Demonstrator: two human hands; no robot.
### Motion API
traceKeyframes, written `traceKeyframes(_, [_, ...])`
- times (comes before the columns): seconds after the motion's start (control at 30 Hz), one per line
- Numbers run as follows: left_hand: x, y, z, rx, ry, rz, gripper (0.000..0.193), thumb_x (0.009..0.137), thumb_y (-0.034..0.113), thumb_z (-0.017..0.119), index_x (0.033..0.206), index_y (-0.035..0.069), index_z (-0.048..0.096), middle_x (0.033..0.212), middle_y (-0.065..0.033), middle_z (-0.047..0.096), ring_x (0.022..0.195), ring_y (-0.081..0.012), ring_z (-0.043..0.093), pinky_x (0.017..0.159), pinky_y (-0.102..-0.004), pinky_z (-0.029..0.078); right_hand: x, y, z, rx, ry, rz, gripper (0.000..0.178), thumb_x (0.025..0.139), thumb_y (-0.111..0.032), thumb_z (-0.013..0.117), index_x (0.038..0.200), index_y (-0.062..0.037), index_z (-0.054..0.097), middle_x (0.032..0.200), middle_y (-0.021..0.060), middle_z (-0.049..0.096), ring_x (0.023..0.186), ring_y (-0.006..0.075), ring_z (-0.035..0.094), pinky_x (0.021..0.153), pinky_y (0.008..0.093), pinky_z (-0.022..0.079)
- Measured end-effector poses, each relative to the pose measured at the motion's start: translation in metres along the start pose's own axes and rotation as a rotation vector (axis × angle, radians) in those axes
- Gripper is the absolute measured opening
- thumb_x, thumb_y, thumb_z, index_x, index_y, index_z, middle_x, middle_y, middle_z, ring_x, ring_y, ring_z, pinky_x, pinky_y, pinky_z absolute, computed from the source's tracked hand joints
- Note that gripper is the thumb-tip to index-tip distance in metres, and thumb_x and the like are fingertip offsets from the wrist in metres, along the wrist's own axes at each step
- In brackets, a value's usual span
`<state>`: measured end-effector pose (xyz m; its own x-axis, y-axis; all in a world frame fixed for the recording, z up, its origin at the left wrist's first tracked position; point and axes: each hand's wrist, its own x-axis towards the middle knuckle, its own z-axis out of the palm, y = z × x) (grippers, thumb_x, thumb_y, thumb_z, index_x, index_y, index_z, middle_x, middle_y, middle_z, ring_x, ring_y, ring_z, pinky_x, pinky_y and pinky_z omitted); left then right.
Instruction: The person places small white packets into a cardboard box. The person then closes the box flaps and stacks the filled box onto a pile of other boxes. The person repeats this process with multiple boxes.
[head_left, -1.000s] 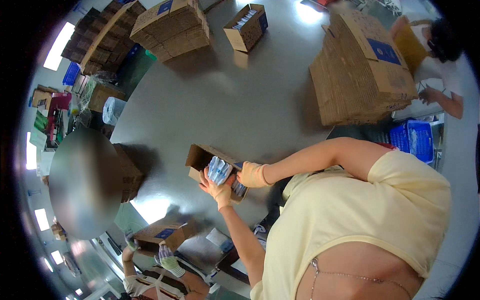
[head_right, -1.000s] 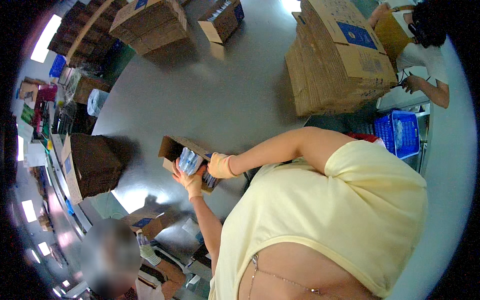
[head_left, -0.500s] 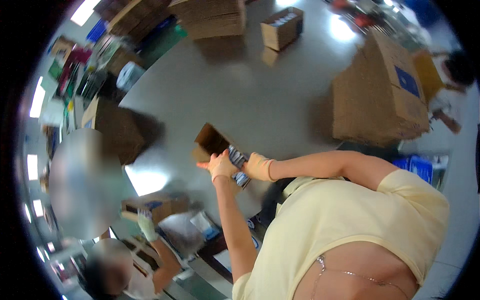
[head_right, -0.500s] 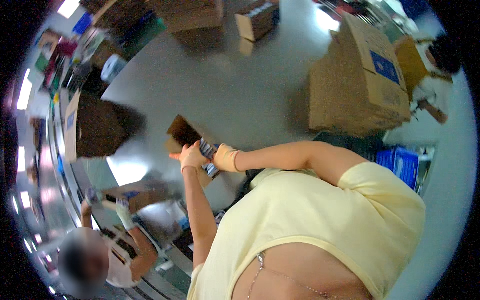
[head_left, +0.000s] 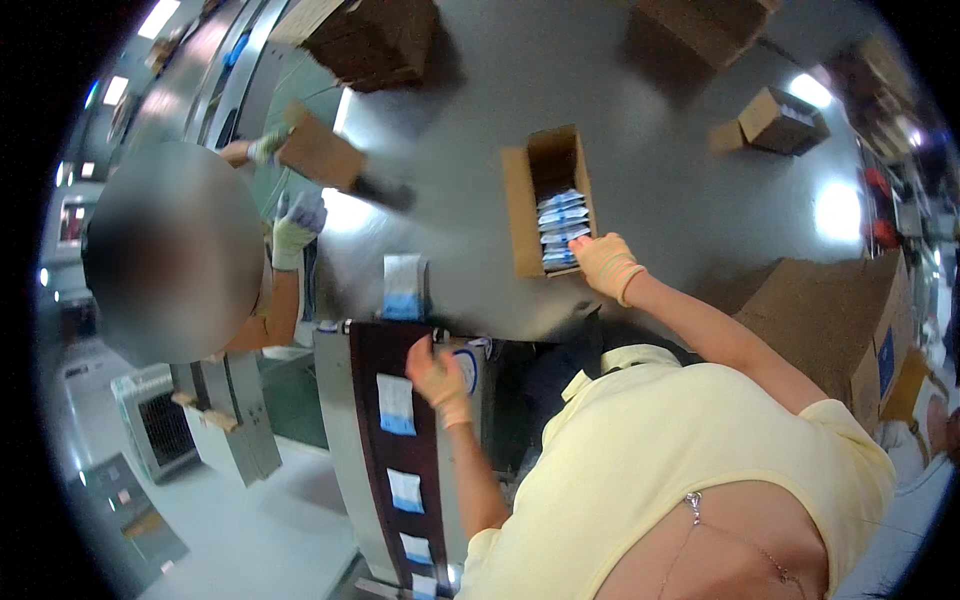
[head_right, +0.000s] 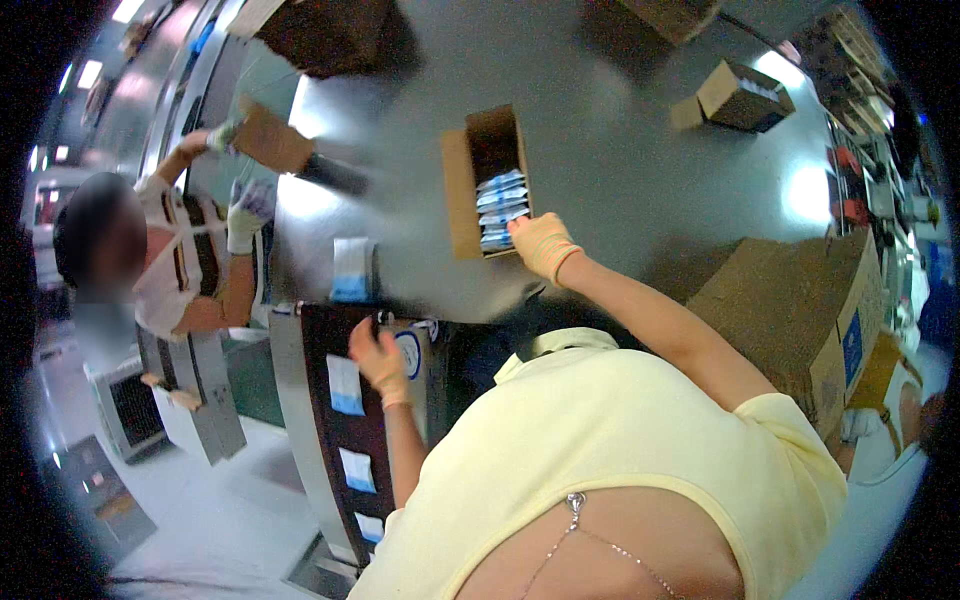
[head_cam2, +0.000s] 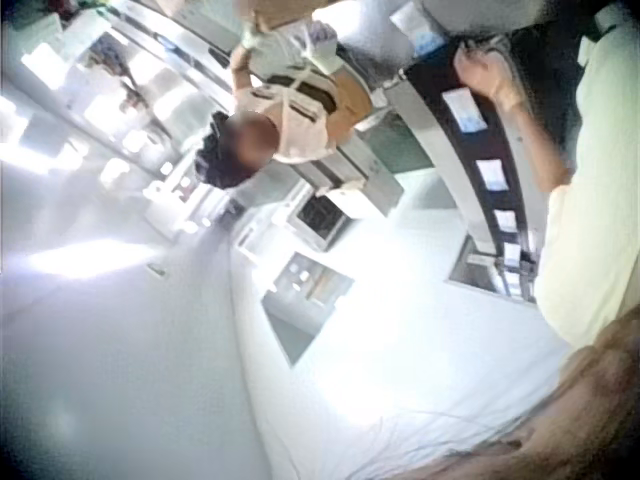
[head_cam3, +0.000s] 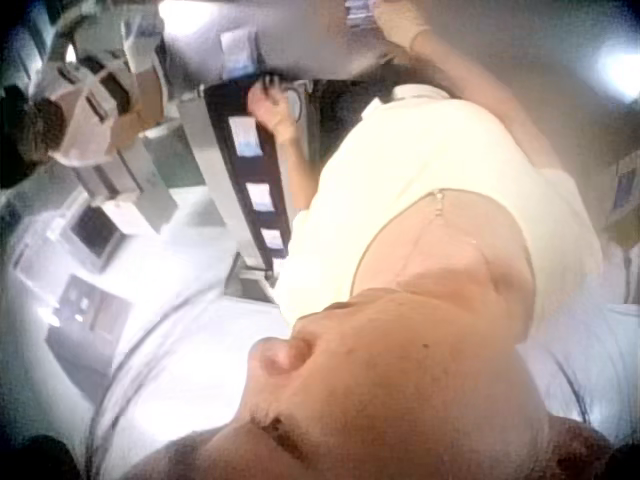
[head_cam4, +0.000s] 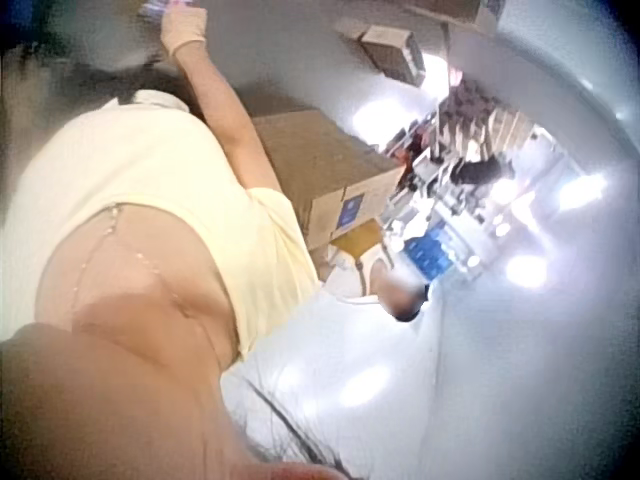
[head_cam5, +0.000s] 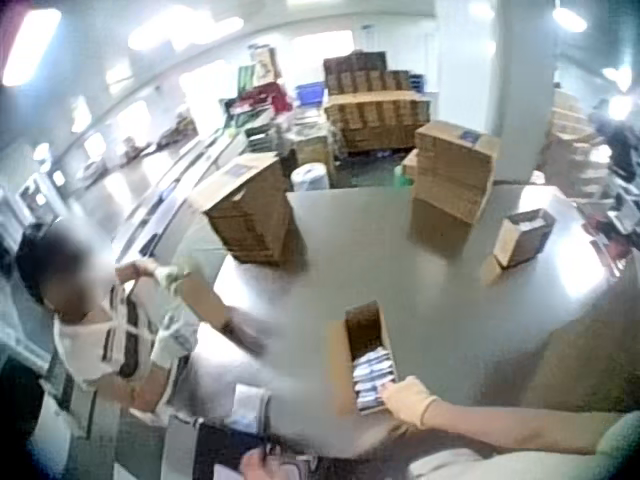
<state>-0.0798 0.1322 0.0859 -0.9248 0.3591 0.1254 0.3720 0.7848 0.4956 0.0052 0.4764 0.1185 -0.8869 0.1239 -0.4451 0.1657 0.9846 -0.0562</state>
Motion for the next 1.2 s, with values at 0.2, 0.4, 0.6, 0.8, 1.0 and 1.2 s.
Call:
traceKeyframes(0.2, [-0.084,-0.147,-0.13,0.412,-0.247,-0.69,0.048,0.07,0.01,0.075,0.115,0.007,0.058,0.114,-0.0166,0.06,0.112,-0.0357,0.053,0.094,-0.043,0.044,0.004,-0.001,-0.002,-0.016,-0.049,0.031,0.042,0.08,-0.018,0.063,0.12,-0.0084,0.051,0.111,0.0078,0.059,0.093,0.0239,0.063,0.081,0.038,0.046])
traceKeyframes(0.4, [-0.069,-0.168,-0.113,0.535,-0.486,-0.579,0.054,0.064,0.022,0.084,0.109,0.004,0.061,0.104,-0.0149,0.066,0.1,-0.0335,0.062,0.085,-0.0423,0.049,0.005,-0.001,0.0,-0.015,-0.041,0.03,0.038,0.081,-0.016,0.062,0.117,-0.008,0.052,0.108,0.0084,0.059,0.089,0.0243,0.064,0.079,0.0379,0.046])
traceKeyframes(0.6, [0.082,-0.138,-0.072,-0.408,-0.124,-0.448,0.026,0.083,0.022,0.069,0.09,-0.003,0.065,0.08,-0.001,0.061,0.069,-0.0101,0.05,0.061,-0.0273,0.042,0.006,0.002,0.0,-0.02,-0.045,0.064,0.037,0.082,-0.014,0.061,0.117,-0.0089,0.052,0.105,0.008,0.06,0.089,0.0241,0.065,0.078,0.0373,0.045])
traceKeyframes(0.8, [0.19,-0.108,0.005,-0.484,-0.507,-0.363,0.036,0.078,0.023,0.075,0.098,-0.005,0.064,0.092,-0.0077,0.066,0.081,-0.0159,0.058,0.075,-0.0299,0.046,0.004,-0.007,-0.001,-0.075,-0.064,0.05,0.034,0.083,-0.017,0.059,0.116,-0.0087,0.053,0.105,0.0073,0.06,0.086,0.0225,0.066,0.077,0.0362,0.046])
traceKeyframes(1.0, [0.217,-0.098,0.072,-0.372,-0.807,-0.41,0.07,0.059,0.029,0.086,0.113,-0.002,0.054,0.11,-0.0111,0.062,0.101,-0.0223,0.059,0.084,-0.037,0.048,-0.002,-0.011,-0.006,-0.015,0.041,0.065,0.03,0.08,-0.012,0.06,0.109,-0.0066,0.057,0.104,0.0087,0.063,0.086,0.0229,0.067,0.071,0.0392,0.048])
traceKeyframes(1.2, [0.145,0.102,0.129,0.575,-0.227,0.584,0.054,0.053,0.035,0.085,0.094,0.013,0.059,0.071,-0.0078,0.058,0.07,-0.0255,0.063,0.068,-0.0387,0.052,-0.003,-0.003,0.005,-0.04,-0.066,0.062,0.033,0.083,-0.013,0.057,0.115,-0.0064,0.054,0.101,0.0067,0.06,0.083,0.0242,0.066,0.075,0.0358,0.045])
